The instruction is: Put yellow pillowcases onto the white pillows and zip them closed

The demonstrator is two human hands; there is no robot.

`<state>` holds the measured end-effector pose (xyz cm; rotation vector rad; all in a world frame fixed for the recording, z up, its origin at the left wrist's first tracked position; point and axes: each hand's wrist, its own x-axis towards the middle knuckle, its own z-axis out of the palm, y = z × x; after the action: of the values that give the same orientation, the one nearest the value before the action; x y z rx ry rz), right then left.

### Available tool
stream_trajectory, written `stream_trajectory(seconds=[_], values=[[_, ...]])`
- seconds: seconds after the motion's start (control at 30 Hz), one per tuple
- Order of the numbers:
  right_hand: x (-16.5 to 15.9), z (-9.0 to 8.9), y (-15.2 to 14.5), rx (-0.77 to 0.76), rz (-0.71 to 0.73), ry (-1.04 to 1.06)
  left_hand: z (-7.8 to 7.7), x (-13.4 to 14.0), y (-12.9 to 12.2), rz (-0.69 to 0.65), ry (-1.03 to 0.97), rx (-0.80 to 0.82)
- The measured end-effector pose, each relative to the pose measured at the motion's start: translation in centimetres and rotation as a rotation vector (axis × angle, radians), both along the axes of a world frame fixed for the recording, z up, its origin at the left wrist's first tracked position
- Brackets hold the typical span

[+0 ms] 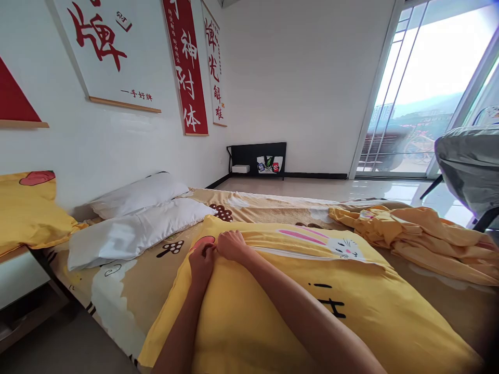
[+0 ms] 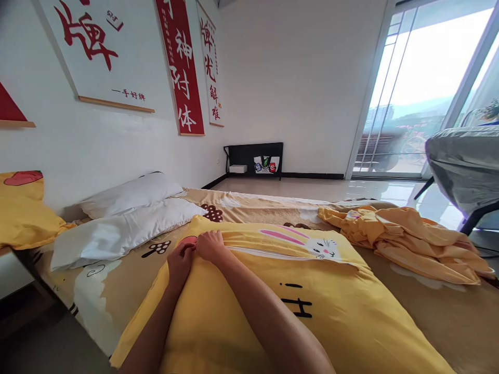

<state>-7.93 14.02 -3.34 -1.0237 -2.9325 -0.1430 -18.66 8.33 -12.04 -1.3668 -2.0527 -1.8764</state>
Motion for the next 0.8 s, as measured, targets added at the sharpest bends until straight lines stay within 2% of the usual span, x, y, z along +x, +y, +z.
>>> stream_trajectory(seconds=[0.4,0.8], values=[[0.4,-0.8,-0.7,0.049,0.041,0.086,0.0,-0.1,-0.1,0.0,0.0,-0.021],[-0.6,-0.2,0.0,-0.057,0.025,-0.008,-0.1,-0.1,-0.2,0.006,0.028,-0.008]])
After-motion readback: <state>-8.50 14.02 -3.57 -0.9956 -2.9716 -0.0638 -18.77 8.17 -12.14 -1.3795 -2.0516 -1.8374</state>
